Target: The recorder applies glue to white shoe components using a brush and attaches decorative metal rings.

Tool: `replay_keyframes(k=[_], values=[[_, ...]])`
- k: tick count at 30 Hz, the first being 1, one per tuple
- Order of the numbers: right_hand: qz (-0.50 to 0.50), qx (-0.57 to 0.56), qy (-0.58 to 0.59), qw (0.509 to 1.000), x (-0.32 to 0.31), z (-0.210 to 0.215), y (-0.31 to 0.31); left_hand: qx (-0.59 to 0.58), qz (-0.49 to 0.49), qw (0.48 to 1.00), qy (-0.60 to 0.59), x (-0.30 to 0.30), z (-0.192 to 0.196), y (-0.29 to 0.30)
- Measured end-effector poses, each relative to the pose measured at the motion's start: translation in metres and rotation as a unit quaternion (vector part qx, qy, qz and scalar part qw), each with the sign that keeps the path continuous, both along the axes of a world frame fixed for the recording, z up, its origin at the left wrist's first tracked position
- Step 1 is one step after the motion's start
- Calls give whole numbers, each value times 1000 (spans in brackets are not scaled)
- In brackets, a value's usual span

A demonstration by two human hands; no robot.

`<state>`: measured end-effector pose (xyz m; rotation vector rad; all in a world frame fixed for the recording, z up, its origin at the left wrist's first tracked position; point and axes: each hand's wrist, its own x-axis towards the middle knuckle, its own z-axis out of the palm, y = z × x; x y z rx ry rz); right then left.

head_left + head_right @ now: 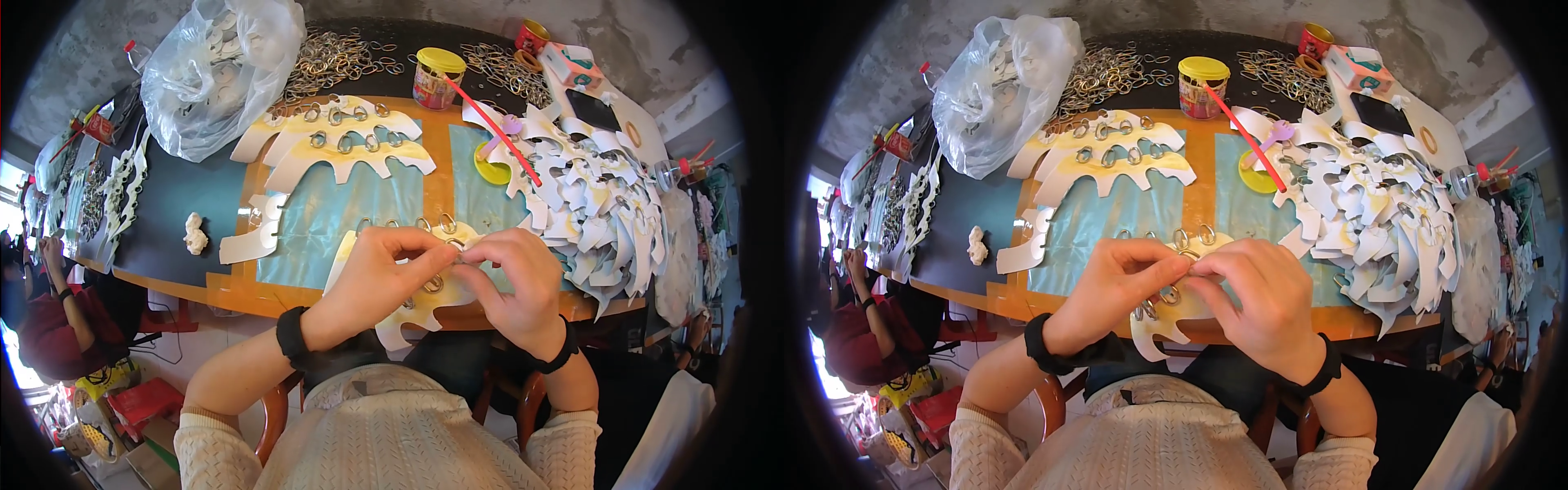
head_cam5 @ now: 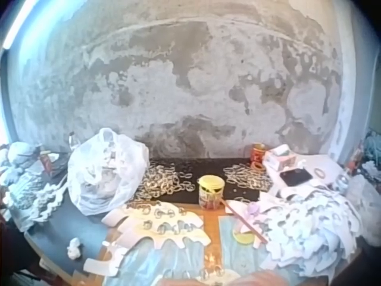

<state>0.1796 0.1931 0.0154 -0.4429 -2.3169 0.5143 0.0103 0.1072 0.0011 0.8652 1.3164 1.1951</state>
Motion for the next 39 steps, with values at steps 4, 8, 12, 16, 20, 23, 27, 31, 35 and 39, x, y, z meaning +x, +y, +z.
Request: replay_keyframes(k=[4, 8, 12, 16, 20, 23, 27, 31, 35, 39], values=[[-35, -2, -32, 999, 0, 2, -3, 70, 3, 993, 95, 3, 3, -3], [-30, -70, -40, 996, 1, 2, -4, 86, 10, 992, 92, 3, -4, -4], [10, 77, 20, 997, 6, -8, 4, -24, -2, 1000, -13, -1, 5, -2], [27, 184, -22, 982, 9, -14, 4, 1, 6, 1000, -10, 2, 3, -2], [30, 82, 46, 995, 5, -17, -2, 37, 30, 999, -12, 6, 4, -2], [-28, -281, 70, 957, 8, -12, -11, 20, 18, 1000, -16, 6, 8, -2], [5, -357, 112, 927, 9, -10, -6, -2, -7, 1000, -24, 4, 9, -2], [43, -100, 12, 994, 3, 0, -3, 66, 16, 997, 27, 5, 0, -3], [-8, -57, 9, 998, 3, 2, -8, 79, 17, 996, 36, 8, 2, -4], [-49, -38, -10, 998, 3, 3, -8, 45, -1, 998, 42, 6, 6, -5]])
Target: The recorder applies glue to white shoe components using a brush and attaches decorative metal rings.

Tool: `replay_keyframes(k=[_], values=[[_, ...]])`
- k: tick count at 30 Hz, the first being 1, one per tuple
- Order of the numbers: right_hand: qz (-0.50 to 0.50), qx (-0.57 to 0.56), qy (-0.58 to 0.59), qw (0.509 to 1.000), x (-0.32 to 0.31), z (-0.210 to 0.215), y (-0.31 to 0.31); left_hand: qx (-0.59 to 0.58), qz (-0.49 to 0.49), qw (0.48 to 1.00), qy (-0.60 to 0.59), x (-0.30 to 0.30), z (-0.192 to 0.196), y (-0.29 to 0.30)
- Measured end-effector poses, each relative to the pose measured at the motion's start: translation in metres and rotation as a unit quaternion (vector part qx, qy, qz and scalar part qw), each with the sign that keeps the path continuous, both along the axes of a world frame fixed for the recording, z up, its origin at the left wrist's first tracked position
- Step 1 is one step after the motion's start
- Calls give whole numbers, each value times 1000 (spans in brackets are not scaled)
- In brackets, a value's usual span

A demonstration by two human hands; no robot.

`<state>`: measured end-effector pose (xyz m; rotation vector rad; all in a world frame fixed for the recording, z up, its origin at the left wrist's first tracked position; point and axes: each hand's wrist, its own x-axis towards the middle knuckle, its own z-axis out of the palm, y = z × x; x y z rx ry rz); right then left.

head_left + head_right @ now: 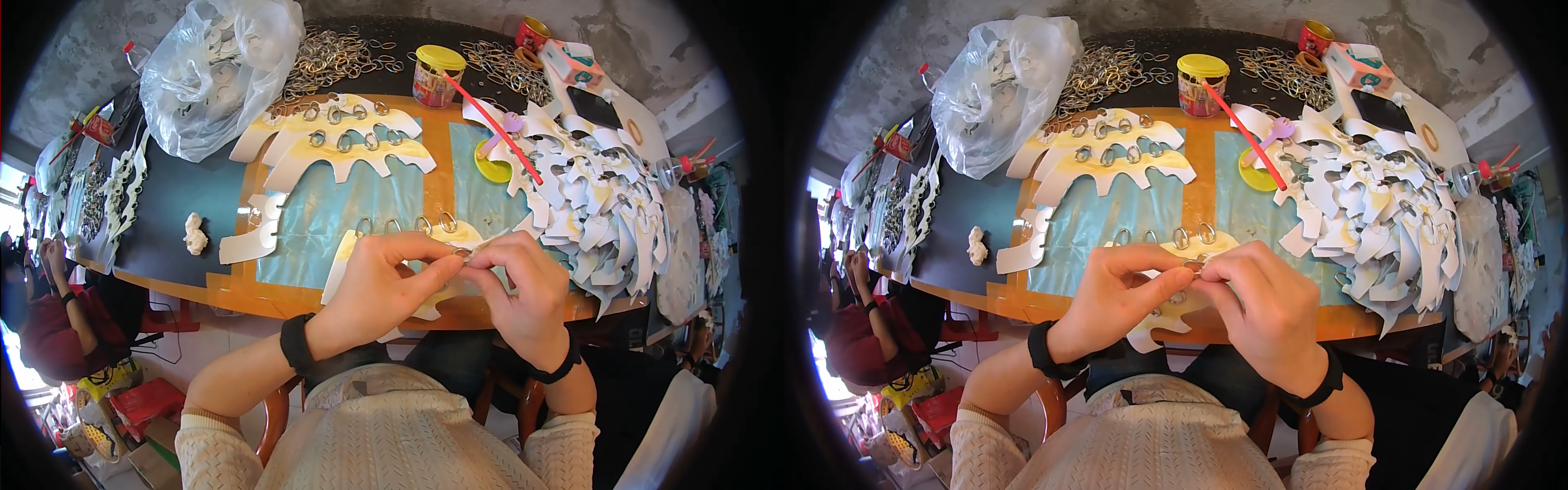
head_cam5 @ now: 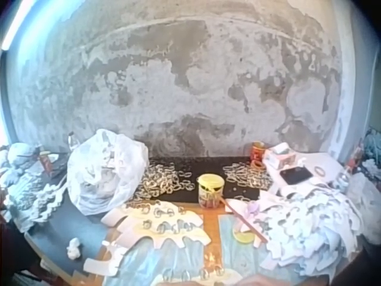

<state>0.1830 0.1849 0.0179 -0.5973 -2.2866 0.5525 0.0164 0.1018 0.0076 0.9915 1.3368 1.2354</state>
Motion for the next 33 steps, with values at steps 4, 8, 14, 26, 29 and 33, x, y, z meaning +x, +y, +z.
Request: replay_keyframes(k=[4, 8, 14, 26, 29, 33], values=[[15, 13, -1, 1000, 2, 0, 1, -5, 14, 1000, -25, -1, -4, -1], [50, 125, 42, 990, 0, -8, 5, -82, 16, 989, -125, -5, -4, 1], [43, 93, 32, 994, -3, -9, 1, -10, 26, 1000, -6, 1, -5, 1], [-42, -415, 113, 902, 0, 0, -23, 6, 42, 999, 30, 4, -6, 0], [-53, -5, 80, 995, 0, -22, -35, -20, 25, 999, -10, 5, 0, 2], [-57, 92, 38, 993, 5, -31, -39, -46, 17, 998, -26, 5, -8, 3]])
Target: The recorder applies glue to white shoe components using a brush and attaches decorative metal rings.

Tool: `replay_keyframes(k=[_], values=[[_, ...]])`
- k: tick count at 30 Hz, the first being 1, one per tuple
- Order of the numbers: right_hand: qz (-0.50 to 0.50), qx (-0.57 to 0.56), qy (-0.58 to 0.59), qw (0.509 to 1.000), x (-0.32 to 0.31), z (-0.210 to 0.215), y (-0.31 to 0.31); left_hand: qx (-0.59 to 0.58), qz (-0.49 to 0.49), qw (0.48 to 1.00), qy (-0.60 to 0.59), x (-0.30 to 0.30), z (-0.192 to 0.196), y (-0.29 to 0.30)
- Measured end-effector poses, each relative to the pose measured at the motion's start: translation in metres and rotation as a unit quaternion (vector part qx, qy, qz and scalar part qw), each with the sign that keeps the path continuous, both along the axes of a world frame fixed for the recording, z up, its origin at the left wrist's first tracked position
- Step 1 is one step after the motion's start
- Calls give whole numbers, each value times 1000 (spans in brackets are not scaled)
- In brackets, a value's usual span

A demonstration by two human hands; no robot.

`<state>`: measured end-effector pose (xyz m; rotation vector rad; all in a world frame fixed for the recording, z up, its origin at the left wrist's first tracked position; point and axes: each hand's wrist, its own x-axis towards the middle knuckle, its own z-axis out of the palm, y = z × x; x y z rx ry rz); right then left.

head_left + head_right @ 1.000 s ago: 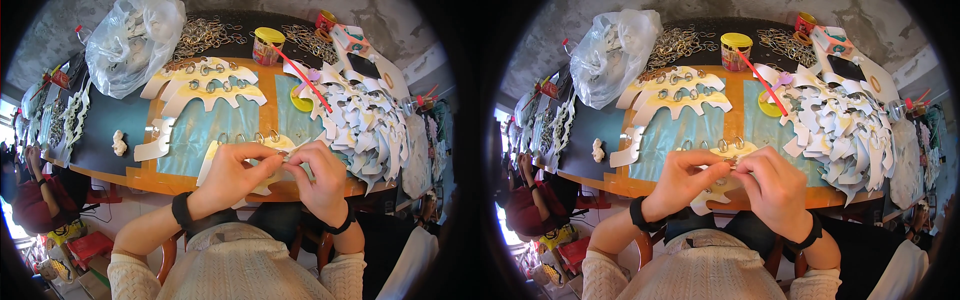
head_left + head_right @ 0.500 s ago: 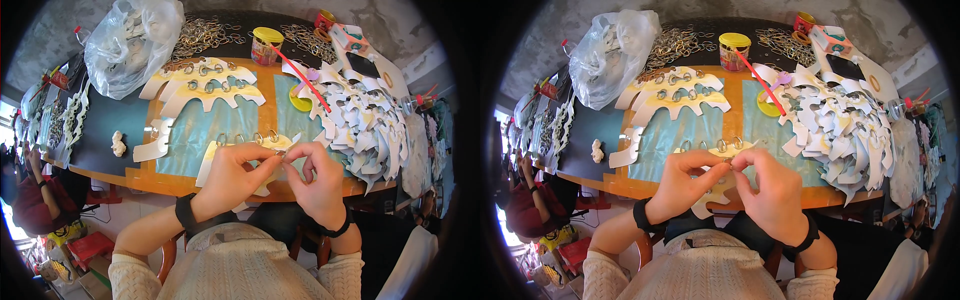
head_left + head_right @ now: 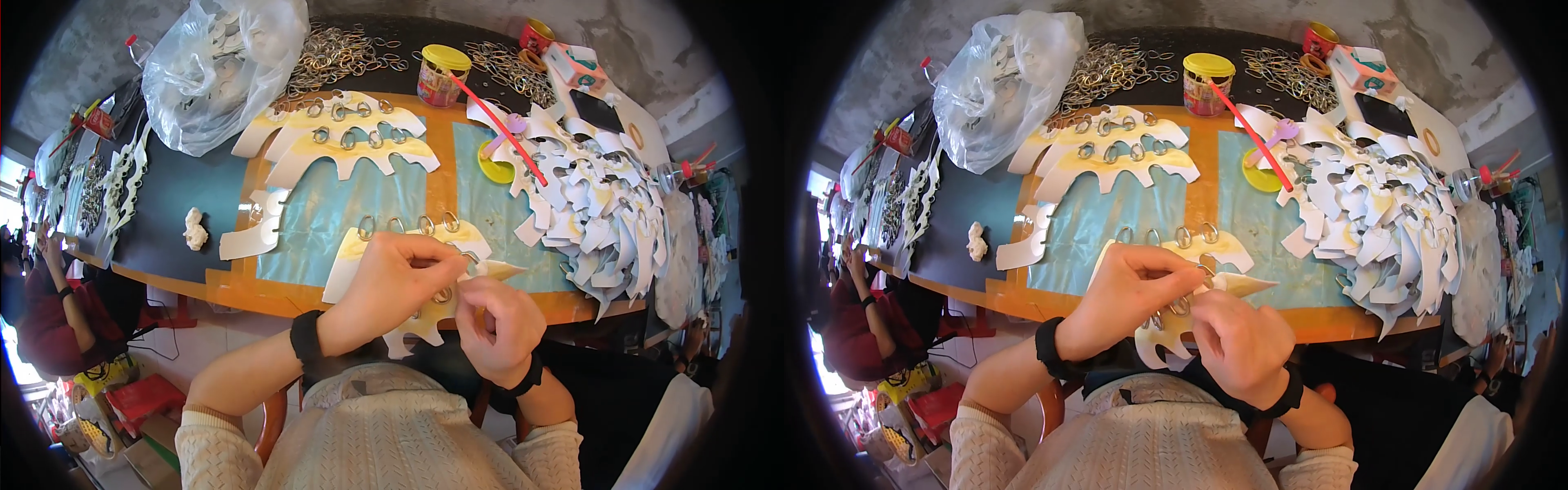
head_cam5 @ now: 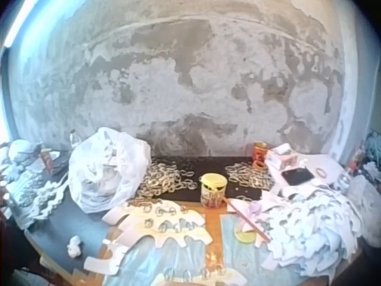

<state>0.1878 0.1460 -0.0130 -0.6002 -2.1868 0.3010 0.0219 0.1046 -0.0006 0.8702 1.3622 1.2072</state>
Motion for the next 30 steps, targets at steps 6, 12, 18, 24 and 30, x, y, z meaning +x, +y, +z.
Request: replay_keyframes(k=[6, 12, 18, 24, 30], values=[[20, -23, -13, 999, 8, 0, -1, -13, -3, 999, -50, 3, 2, -1], [15, -127, 2, 992, 9, 1, -3, -21, -4, 998, -52, 7, -3, -2], [11, -82, -26, 996, 10, 2, -1, -39, -8, 997, -68, 3, -2, -2], [43, 64, -70, 995, 11, 6, 8, -92, -27, 984, -149, -9, -4, -3], [82, 67, -118, 987, 14, 13, 10, -90, -57, 970, -219, -17, 3, -6]])
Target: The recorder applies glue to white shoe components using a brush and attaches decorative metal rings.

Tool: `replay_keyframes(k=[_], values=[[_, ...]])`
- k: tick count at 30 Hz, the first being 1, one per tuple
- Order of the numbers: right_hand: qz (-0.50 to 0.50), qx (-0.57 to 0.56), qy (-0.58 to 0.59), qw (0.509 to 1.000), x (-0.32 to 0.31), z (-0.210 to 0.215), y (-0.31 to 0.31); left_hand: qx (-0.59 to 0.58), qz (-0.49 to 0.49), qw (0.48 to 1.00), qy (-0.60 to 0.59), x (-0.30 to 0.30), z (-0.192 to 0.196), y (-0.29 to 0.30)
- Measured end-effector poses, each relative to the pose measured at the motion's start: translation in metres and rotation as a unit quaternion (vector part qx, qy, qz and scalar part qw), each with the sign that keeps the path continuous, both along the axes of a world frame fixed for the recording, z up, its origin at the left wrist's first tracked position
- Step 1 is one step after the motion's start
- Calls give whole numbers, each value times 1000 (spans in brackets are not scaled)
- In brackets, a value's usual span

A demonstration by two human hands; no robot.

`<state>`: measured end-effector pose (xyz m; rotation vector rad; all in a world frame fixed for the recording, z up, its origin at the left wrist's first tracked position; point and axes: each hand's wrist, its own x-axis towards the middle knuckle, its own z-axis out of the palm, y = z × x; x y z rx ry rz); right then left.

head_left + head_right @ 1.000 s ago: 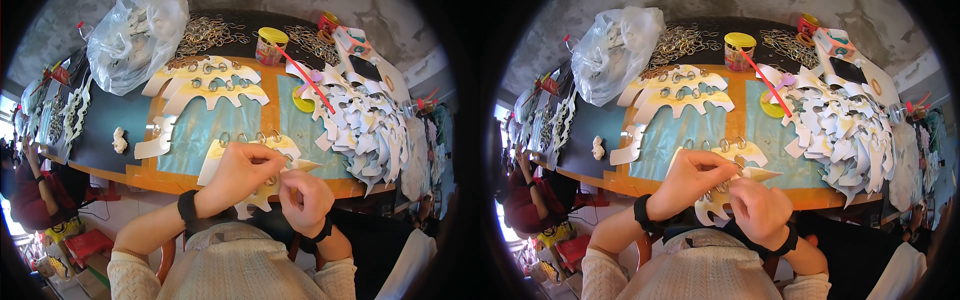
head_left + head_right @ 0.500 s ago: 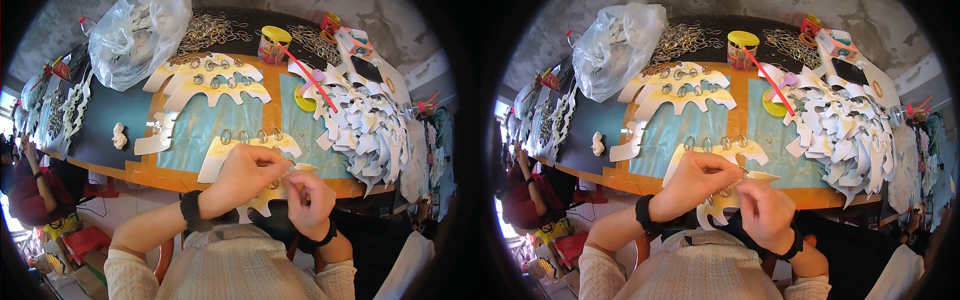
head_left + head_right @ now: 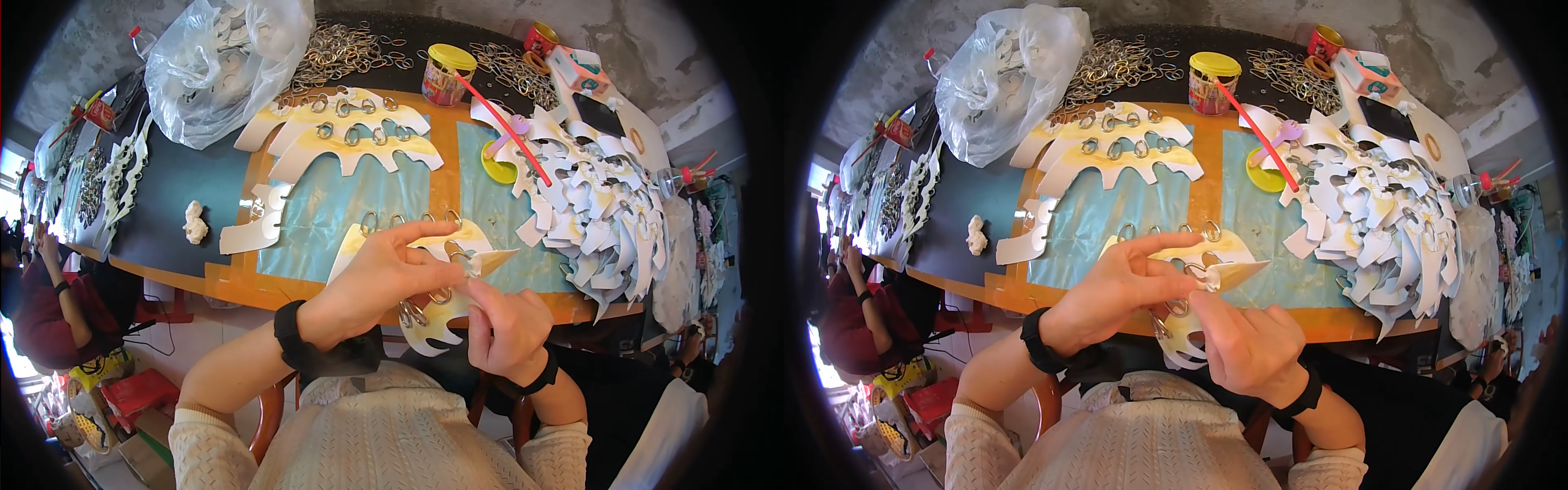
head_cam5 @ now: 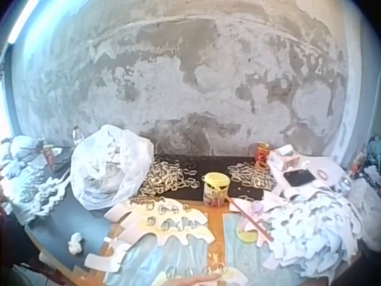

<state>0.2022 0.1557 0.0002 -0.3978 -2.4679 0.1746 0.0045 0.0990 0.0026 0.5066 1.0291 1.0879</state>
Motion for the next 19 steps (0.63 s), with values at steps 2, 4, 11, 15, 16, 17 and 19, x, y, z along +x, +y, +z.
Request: replay_keyframes(k=[2, 4, 11, 15, 16, 17, 19], values=[[8, 15, -4, 1000, -1, 2, 1, 11, -10, 1000, 5, 0, 0, -1], [11, 13, -9, 1000, -1, 1, 2, 7, 1, 1000, 7, 1, -6, -1], [-24, -230, 200, 952, 10, -20, -6, 54, 71, 993, 80, 2, -4, 3], [-26, -622, 247, 743, -8, -10, -4, 80, 79, 988, 105, 7, -2, -1], [-5, -653, 236, 720, -11, -9, -3, 94, 105, 985, 104, 9, -2, -2], [-6, -652, 239, 720, -12, -8, -3, 107, 131, 980, 103, 12, -3, -3], [-20, -598, 201, 776, -15, -7, -1, 131, 160, 970, 130, 18, -7, -4]])
